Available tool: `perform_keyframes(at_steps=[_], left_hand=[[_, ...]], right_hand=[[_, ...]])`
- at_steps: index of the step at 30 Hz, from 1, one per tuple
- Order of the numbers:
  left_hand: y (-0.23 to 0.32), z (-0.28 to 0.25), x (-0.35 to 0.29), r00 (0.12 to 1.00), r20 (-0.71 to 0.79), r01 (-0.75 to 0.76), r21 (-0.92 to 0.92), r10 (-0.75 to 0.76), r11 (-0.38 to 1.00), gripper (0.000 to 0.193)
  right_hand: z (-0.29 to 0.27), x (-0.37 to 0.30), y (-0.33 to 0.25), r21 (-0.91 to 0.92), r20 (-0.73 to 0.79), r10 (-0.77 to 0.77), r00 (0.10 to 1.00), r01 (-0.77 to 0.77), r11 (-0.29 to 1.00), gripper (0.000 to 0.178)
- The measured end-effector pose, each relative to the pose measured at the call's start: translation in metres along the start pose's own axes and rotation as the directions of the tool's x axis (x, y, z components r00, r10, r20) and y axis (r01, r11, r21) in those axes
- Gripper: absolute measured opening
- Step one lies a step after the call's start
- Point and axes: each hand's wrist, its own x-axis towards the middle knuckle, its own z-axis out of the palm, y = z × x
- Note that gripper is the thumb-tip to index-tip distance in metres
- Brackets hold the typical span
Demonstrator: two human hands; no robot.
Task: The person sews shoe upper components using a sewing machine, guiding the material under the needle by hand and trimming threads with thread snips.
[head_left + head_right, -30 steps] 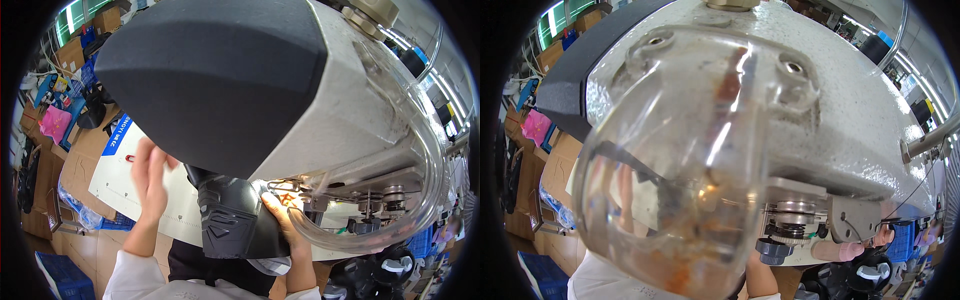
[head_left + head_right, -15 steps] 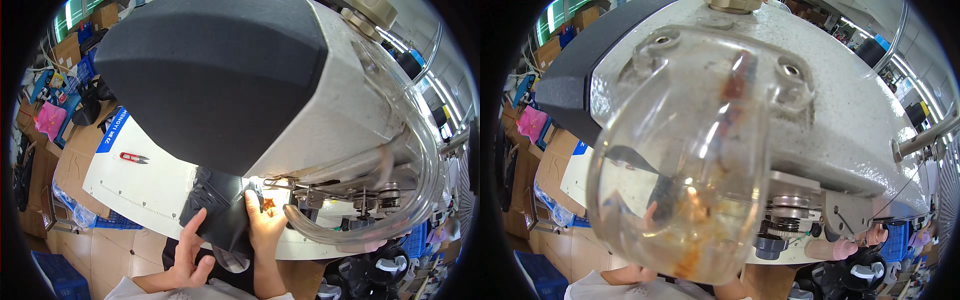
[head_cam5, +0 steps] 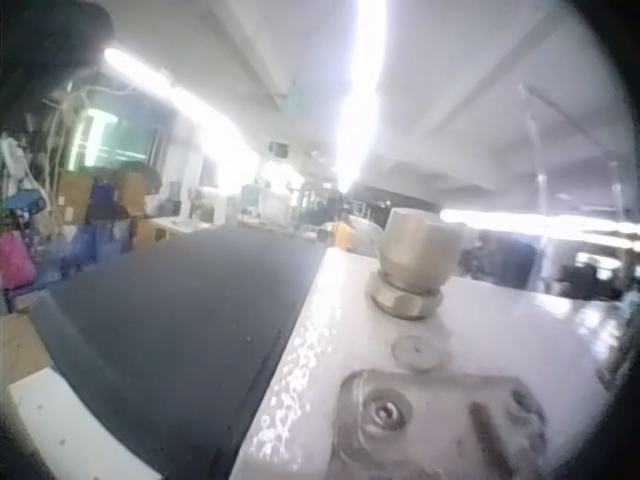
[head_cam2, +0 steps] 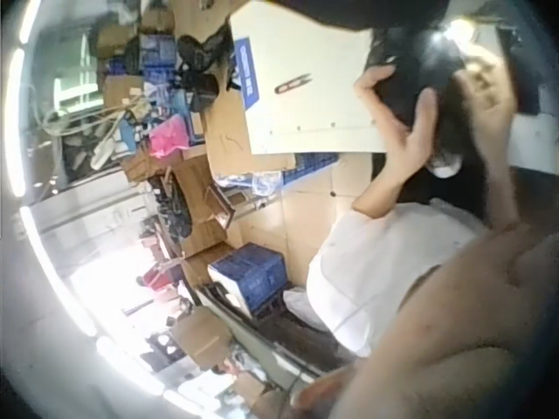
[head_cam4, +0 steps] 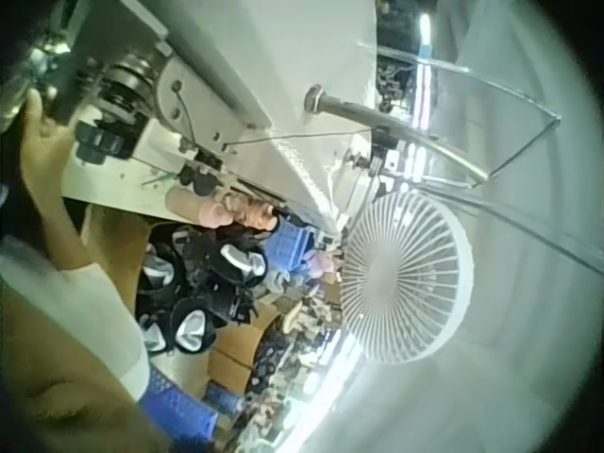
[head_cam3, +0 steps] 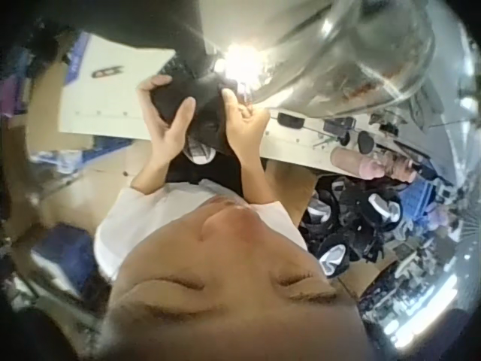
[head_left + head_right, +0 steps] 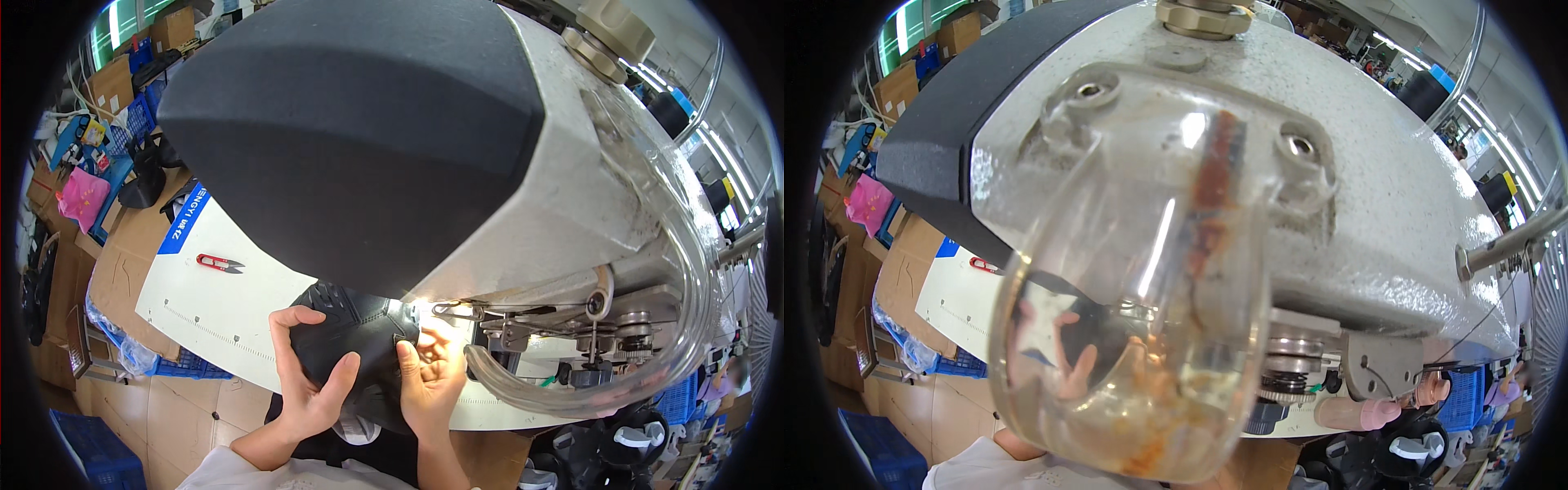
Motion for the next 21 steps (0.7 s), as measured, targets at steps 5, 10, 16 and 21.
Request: perform_keyframes(at_steps=[5,10,16,21], left_hand=[[-0.011,-0.010,0.005,0.998,0.038,0.037,0.114,-0.041,0.993,0.047],[-0.019,-0.014,0.018,0.992,0.068,0.108,-0.069,-0.104,0.992,0.047],[-0.015,-0.028,0.035,0.921,0.155,0.389,-0.389,-0.357,0.835,0.047],[-0.004,-0.028,0.046,0.939,0.206,0.329,-0.294,-0.276,0.898,0.048]], right_hand=[[-0.002,-0.002,0.001,-0.311,0.019,-0.195,0.981,0.191,0.931,0.039],[0.014,-0.005,0.002,-0.274,-0.046,-0.239,0.970,0.218,0.937,0.037],[0.020,-0.006,0.015,-0.287,-0.076,-0.245,0.966,0.215,0.934,0.038],[0.007,0.000,0.057,-0.301,-0.077,-0.326,0.942,0.290,0.909,0.037]])
